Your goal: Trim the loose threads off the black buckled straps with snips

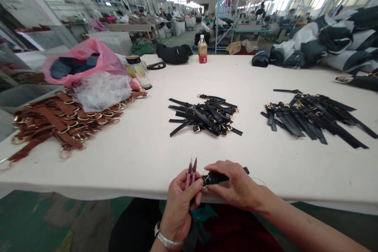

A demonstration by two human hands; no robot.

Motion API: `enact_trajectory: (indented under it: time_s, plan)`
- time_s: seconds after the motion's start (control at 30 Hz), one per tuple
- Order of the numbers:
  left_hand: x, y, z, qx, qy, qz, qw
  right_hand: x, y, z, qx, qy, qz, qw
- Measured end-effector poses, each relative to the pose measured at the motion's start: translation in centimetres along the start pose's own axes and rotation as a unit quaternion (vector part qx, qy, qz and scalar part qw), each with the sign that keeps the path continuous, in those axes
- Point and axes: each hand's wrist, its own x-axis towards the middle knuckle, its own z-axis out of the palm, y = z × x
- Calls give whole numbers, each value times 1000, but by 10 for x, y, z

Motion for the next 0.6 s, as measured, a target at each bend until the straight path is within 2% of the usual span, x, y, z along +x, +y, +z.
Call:
enact_trajectory:
  time_s: [0.13, 0.33, 0.47, 0.6]
  plan:
    - [5, 2, -4, 47, 12, 12, 999, 8, 4, -1, 14, -40, -24, 999]
    - [22, 5, -18, 148, 60, 44, 986, 14, 26, 0, -16, -33, -5, 999]
    - [31, 5, -22, 246, 72, 57, 965, 17, 34, -1, -28, -38, -18, 999]
    - [33, 4, -18, 337, 102, 78, 933, 20, 37, 1, -13, -3, -45, 999]
